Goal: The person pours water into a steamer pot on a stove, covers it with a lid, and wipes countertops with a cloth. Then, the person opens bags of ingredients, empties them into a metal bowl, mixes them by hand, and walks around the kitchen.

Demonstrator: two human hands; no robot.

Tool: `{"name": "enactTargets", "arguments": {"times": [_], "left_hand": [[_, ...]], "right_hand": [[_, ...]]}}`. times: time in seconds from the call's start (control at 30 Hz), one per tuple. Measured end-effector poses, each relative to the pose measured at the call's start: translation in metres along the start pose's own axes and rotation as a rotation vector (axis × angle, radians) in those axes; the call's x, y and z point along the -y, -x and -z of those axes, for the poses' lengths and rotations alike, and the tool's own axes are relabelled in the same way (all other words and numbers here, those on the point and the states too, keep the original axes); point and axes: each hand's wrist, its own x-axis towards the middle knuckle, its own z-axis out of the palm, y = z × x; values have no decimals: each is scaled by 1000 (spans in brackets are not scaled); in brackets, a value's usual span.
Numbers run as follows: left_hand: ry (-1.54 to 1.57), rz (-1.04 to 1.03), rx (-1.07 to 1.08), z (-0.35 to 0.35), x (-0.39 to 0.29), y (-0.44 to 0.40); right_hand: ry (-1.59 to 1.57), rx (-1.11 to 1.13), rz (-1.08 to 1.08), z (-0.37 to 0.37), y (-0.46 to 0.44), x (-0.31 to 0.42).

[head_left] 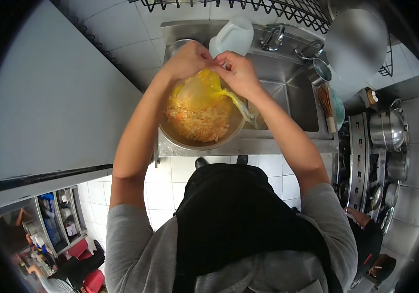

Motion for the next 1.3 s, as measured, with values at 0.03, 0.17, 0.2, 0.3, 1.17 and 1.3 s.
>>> {"name": "enactTargets", "arguments": {"times": [0.03, 0.17, 0.2, 0.3, 1.17, 1.3], "left_hand": [[0, -2, 1, 0, 6, 2], [309, -62, -198, -8, 27, 20], [339, -95, -303, -10, 27, 27], [205, -169, -380, -37, 49, 48], [-130, -351, -378, -24, 42, 46], [208, -172, -261, -26, 33, 41]], "right_hand": [[54, 3, 25, -3, -2, -2], [146, 15, 36, -15, -7, -8], [150, 9, 35, -14, -8, -10], [3, 7, -16, -13, -10, -9], [157, 162, 30, 17, 8, 12], [62, 123, 243, -8, 4, 3]]}}
